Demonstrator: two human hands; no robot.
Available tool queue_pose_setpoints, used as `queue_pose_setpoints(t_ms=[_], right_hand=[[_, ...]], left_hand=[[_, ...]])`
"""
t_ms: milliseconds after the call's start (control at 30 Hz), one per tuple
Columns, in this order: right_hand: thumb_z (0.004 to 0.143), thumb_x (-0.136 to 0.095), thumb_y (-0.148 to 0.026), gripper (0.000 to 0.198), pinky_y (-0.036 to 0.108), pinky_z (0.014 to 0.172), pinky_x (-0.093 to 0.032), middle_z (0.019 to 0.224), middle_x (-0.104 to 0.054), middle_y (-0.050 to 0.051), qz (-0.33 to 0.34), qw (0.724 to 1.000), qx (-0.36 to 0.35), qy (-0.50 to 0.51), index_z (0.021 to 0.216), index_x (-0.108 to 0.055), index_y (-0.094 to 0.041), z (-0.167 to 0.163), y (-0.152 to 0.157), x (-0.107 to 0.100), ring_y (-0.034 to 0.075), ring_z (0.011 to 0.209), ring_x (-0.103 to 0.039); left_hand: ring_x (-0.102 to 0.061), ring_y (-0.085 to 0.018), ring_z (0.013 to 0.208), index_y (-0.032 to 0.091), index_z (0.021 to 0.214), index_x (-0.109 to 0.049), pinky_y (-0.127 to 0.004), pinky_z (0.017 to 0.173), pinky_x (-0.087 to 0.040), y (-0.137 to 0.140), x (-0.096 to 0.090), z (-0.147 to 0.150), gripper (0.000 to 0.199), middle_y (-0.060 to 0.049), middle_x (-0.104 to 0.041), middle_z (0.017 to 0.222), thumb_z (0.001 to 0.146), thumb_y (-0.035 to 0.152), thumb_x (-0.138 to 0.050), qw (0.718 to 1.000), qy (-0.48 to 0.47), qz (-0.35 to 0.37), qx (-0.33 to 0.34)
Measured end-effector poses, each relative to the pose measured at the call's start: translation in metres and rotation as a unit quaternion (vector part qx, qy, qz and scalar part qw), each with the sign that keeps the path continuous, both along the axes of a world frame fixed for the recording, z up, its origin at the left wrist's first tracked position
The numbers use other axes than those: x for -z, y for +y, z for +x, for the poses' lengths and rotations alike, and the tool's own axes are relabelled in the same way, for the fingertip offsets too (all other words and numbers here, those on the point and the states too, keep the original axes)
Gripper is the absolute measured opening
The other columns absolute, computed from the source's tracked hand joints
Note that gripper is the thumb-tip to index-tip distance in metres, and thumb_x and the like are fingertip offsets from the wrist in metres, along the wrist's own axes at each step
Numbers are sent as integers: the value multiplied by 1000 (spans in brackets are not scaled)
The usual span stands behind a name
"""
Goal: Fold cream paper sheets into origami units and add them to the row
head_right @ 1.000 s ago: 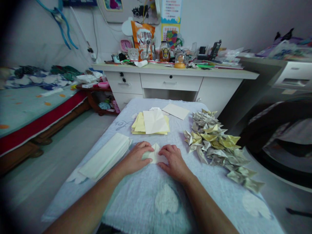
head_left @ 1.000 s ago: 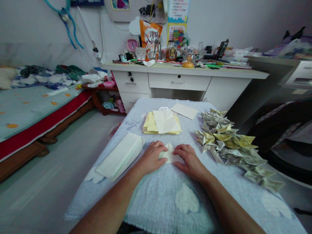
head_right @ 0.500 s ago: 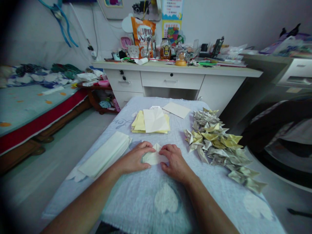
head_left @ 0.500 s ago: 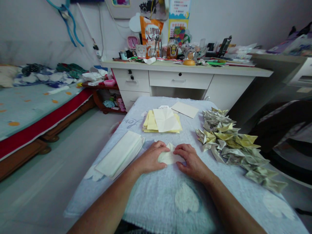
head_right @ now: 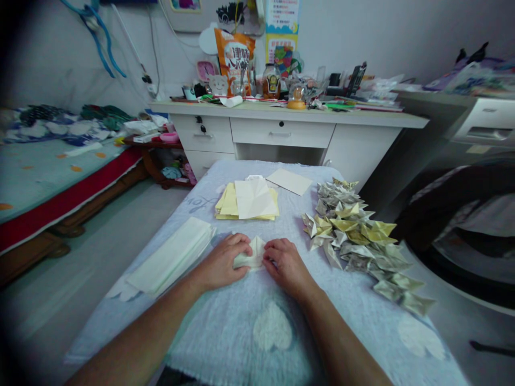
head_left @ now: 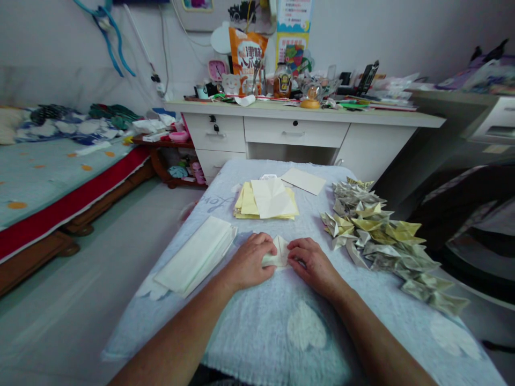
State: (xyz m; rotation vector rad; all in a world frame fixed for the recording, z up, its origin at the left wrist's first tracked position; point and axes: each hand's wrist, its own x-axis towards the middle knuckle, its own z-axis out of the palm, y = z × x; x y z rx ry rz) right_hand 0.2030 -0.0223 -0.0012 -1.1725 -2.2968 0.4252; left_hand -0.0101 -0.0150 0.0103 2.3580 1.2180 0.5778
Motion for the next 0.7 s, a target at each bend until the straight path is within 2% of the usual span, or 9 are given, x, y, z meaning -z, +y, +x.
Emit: queue_pose_setpoints(t_ms=[133,267,400,467,567,633,700], right_hand=[[88,-58,-19,6,33,83,-39,96,-66,5,5,1000,0,-5,85,-63,-19,1,1,0,19,92,-54],[91,-54,-20,9,32,81,-39,86,-64,4,0,1000,9,8,86,-61,-18,1,0,-1,18,88,-53],[89,-57,-21,8,31,77,-38,80,-62,3,-25,1000,17,9,82,-59,-18,1,-1,-2,18,82,-53],[84,-64,-21,5,31,76,-38,83,-62,3,-36,999,9,-1,83,-60,-18,1,-2,-3,18,84,-52],[79,-69,-19,14,32,79,-36,94,-62,3,-31,999,-6,-20,92,-64,-20,1,-3,-2,20,91,-52],[80,-67,-16,14,33,81,-35,96,-62,3,-23,999,-10,-25,92,-67,-23,0,-3,-1,20,92,-52],[83,-63,-14,11,33,80,-35,94,-63,3,-24,999,-6,-22,88,-68,-23,-1,-2,0,19,91,-52]], left_hand=[[-49,-20,99,19,79,-59,-33,89,-40,-1,-1,5,10,-4,-56,101,74,12,-56,999,14,39,29],[-51,-17,83,18,75,-52,-29,76,-39,-1,-1,8,11,-2,-56,82,75,8,-50,998,21,38,42],[-50,-16,75,19,72,-50,-28,70,-37,-1,0,7,11,-1,-55,75,73,7,-49,998,25,32,43],[-50,-16,75,19,73,-50,-27,69,-37,-1,0,6,13,0,-55,74,72,6,-49,998,26,28,44],[-51,-17,80,19,81,-54,-27,72,-39,-2,1,6,19,-1,-57,79,71,5,-50,999,25,23,40],[-52,-18,86,20,90,-58,-27,76,-40,-2,1,6,21,-2,-59,85,73,7,-52,998,23,23,45],[-53,-18,89,20,89,-60,-28,79,-41,-2,1,7,14,-2,-59,87,79,13,-54,998,29,24,51]])
